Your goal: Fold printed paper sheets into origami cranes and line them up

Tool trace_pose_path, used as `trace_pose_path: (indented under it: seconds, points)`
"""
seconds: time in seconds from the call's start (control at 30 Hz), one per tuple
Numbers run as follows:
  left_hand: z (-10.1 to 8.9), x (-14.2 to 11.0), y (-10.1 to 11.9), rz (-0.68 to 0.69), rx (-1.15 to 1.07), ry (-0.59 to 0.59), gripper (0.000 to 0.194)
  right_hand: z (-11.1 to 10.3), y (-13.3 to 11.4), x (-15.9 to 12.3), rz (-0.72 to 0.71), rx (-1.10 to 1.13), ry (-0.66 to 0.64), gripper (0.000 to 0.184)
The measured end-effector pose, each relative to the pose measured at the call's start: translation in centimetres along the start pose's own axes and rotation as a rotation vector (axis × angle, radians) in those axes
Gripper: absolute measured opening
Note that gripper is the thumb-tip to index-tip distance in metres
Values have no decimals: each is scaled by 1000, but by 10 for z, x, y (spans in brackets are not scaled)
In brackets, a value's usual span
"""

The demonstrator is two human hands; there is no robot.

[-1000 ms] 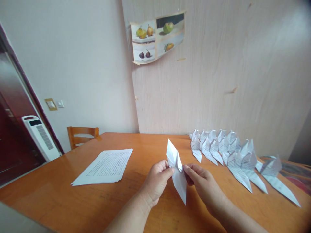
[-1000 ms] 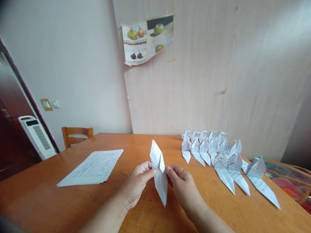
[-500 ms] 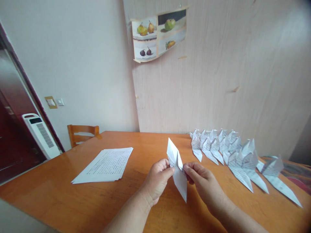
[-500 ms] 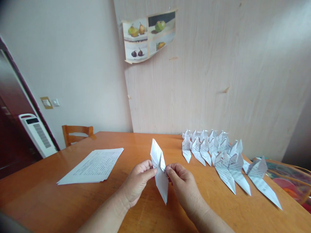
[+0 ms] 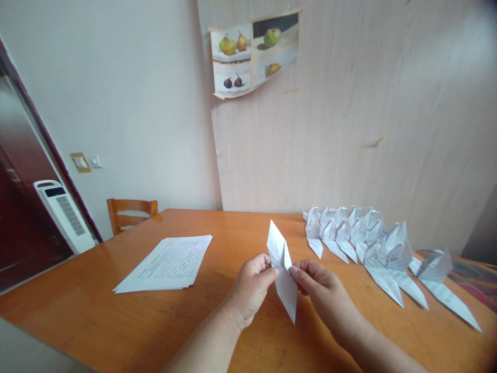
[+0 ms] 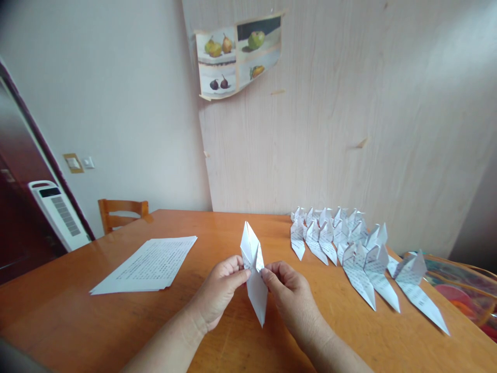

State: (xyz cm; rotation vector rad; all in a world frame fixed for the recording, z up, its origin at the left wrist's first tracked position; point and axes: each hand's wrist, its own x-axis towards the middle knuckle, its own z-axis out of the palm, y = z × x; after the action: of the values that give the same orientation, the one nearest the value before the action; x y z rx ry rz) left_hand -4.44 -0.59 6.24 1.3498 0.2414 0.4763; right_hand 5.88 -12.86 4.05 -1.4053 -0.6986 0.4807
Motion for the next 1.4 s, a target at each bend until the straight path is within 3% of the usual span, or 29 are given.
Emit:
trace_pose_path:
  seconds: [0.87, 1.4]
  points:
    - [0, 1, -1, 42, 57, -6, 11, -2, -3, 0, -50, -7, 56, 33]
    - [-1, 1, 0, 37, 58, -20, 9, -4, -2, 0, -43, -11, 18, 25]
